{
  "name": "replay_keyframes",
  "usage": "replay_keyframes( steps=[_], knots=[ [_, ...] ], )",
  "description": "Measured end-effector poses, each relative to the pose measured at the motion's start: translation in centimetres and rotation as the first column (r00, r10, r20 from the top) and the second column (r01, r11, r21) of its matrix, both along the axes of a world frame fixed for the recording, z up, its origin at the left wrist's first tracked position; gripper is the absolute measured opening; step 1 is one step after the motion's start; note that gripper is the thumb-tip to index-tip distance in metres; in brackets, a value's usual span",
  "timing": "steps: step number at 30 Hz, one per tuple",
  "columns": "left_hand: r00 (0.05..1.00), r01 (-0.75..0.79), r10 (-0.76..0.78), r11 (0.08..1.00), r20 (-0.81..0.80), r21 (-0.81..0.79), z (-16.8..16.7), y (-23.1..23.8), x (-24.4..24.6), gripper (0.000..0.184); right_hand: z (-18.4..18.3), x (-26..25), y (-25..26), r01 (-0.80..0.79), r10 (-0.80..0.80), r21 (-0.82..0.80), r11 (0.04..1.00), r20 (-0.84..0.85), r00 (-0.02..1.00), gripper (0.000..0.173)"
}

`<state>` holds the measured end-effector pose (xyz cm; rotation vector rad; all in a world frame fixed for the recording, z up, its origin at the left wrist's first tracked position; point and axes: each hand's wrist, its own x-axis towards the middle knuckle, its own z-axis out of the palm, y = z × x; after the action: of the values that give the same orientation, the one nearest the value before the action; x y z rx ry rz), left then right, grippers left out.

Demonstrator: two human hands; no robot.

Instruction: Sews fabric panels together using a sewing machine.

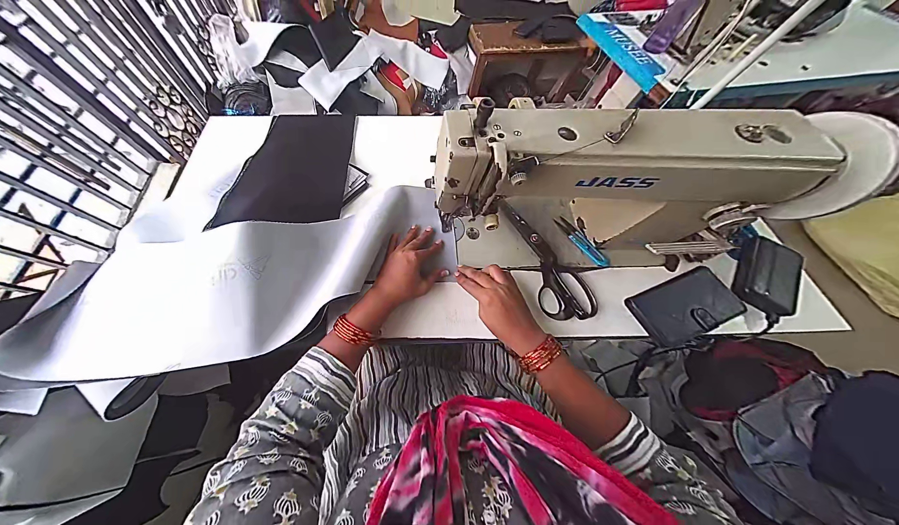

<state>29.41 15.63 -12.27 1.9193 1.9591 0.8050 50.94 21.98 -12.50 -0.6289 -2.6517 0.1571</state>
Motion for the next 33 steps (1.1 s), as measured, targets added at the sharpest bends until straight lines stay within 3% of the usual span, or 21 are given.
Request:
replay_keyframes(
  steps=[6,17,28,33],
  knots=[
    [0.998,0.042,-0.044,0.997,0.034,0.060,-0.2,2.4,-2.0,0.049,1.2,-1.8,1.9,0.013,-0.006,-0.055,0.998,0.122,0.993,0.048],
    [1.000,0.003,-0.003,0.997,0.003,0.083,0.5,4.7,-2.9,0.042,1.8,-3.4,4.0,0.082,-0.071,-0.065,0.995,0.148,0.986,0.051],
    [0.998,-0.007,0.001,0.996,-0.068,-0.089,1.0,6.5,-3.7,0.041,2.2,-5.0,4.7,0.215,-0.185,-0.136,0.967,0.200,0.962,0.053],
    [0.998,-0.021,0.015,0.996,-0.062,-0.090,1.4,6.7,-3.7,0.041,2.3,-5.4,4.5,0.256,-0.217,-0.161,0.953,0.225,0.950,0.054]
  ],
)
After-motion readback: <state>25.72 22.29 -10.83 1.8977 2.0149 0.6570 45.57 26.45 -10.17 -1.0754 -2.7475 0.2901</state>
